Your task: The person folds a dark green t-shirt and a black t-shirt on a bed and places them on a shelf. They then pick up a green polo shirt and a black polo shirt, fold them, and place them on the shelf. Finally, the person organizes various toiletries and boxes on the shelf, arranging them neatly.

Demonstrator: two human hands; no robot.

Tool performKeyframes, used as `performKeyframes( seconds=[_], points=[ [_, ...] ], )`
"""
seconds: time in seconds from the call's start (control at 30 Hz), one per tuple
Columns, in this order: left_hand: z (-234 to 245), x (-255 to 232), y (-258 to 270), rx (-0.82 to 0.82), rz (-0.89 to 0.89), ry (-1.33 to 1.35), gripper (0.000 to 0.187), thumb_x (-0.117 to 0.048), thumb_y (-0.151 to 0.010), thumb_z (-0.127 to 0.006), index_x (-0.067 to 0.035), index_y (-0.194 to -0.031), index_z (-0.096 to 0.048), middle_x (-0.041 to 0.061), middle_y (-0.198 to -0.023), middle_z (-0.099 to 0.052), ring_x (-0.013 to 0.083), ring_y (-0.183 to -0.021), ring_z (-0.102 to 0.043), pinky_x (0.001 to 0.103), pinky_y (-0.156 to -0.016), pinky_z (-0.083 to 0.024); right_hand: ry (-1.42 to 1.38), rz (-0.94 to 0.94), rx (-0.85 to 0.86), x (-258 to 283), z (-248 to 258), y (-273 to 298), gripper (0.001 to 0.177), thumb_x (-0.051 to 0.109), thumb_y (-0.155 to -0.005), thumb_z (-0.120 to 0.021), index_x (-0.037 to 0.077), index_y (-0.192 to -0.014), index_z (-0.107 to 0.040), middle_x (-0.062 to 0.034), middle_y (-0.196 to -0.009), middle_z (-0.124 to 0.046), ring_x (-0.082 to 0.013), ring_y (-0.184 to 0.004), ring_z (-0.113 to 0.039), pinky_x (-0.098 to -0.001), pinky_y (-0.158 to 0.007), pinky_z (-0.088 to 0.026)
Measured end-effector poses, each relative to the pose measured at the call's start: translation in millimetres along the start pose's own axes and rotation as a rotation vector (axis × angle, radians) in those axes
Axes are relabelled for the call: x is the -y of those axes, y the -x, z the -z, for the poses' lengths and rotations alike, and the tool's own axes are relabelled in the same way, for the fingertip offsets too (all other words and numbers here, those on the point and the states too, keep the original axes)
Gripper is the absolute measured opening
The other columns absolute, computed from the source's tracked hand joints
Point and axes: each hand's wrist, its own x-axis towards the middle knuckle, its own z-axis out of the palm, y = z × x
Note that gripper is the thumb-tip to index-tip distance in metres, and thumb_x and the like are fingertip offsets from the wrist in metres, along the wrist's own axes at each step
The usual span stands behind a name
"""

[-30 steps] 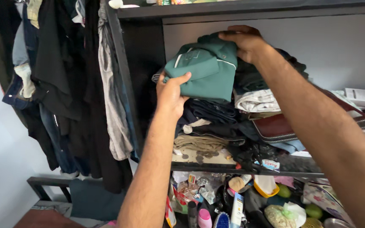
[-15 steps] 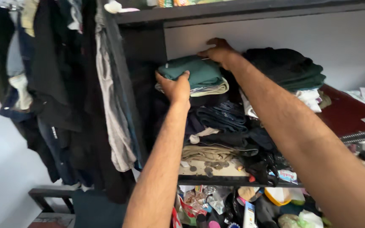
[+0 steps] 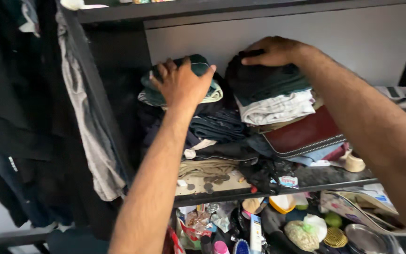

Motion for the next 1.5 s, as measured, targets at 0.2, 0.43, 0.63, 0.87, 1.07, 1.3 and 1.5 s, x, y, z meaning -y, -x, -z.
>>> performKeyframes(
  seconds=[0.2, 0.43, 0.63, 0.87, 1.07, 1.3, 1.5],
  points=[
    [2, -5, -35, 0.473, 0.070, -0.195, 0.102, -0.082, -0.075, -0.059, -0.034, -0.160, -0.028, 0.021, -0.168, -0.012, 0.0582, -0.149, -0.011, 0.078, -0.114, -0.009, 0.071, -0.175, 0.064, -21, -7, 39, 0.084, 0.083, -0.083, -0.044, 0.032, -0.148, -0.055, -0.0090, -0.159, -0.045, -0.0354, -0.148, -0.036, -0.0491, -0.124, -0.023],
    [-39, 36, -76, 0.547, -0.012, -0.118, 0.113, -0.076, -0.069, -0.067, -0.033, -0.163, -0.022, 0.012, -0.168, -0.025, 0.0398, -0.154, -0.024, 0.060, -0.123, -0.022, 0.034, -0.169, -0.020, -45, -31, 31, 0.085, 0.083, -0.086, -0.045, 0.025, -0.147, -0.058, -0.0075, -0.159, -0.046, -0.0334, -0.149, -0.037, -0.0451, -0.126, -0.024],
    [-44, 40, -82, 0.585, -0.024, -0.138, 0.116, -0.076, -0.068, -0.068, -0.030, -0.164, -0.020, 0.011, -0.170, -0.024, 0.0383, -0.156, -0.023, 0.052, -0.125, -0.024, 0.104, -0.213, 0.051, -41, -31, 30, 0.088, 0.084, -0.085, -0.043, 0.024, -0.149, -0.054, -0.0071, -0.160, -0.042, -0.0341, -0.148, -0.036, -0.0475, -0.123, -0.023],
    [-24, 30, -52, 0.582, 0.089, -0.071, 0.117, -0.083, -0.071, -0.064, -0.035, -0.165, -0.013, 0.018, -0.171, -0.008, 0.0491, -0.156, -0.007, 0.072, -0.120, -0.012, 0.012, -0.207, 0.003, -38, -34, 40, 0.091, 0.085, -0.085, -0.040, 0.026, -0.153, -0.049, -0.0092, -0.158, -0.044, -0.0354, -0.146, -0.038, -0.0509, -0.123, -0.027],
    [-19, 28, -50, 0.535, 0.080, -0.149, 0.108, -0.082, -0.073, -0.058, -0.043, -0.162, -0.010, 0.015, -0.171, -0.001, 0.0531, -0.152, -0.005, 0.072, -0.120, -0.010, -0.085, -0.157, 0.070, -41, -17, 83, 0.106, 0.077, -0.073, -0.064, 0.034, -0.163, -0.029, -0.0132, -0.170, -0.025, -0.0421, -0.151, -0.028, -0.0626, -0.117, -0.024],
    [-58, -23, -9, 0.085, -0.457, -0.411, 0.096, -0.061, -0.082, -0.069, -0.033, -0.164, -0.028, 0.025, -0.167, -0.018, 0.0480, -0.154, -0.013, 0.078, -0.115, -0.006, 0.064, -0.125, 0.174, -15, -14, 129, 0.144, 0.060, -0.050, -0.089, 0.037, -0.166, -0.008, -0.0252, -0.168, -0.006, -0.0455, -0.146, -0.033, -0.0513, -0.119, -0.037],
    [-70, -88, 45, 0.329, -0.653, 0.113, 0.109, -0.080, -0.069, -0.073, -0.024, -0.156, -0.036, 0.024, -0.162, -0.023, 0.0461, -0.151, -0.013, 0.072, -0.117, -0.003, -0.087, -0.194, 0.098, -44, 21, 142, 0.102, 0.059, -0.065, -0.079, 0.033, -0.158, -0.045, -0.0242, -0.128, -0.072, -0.0378, -0.119, -0.072, -0.0489, -0.112, -0.051]
  ],
)
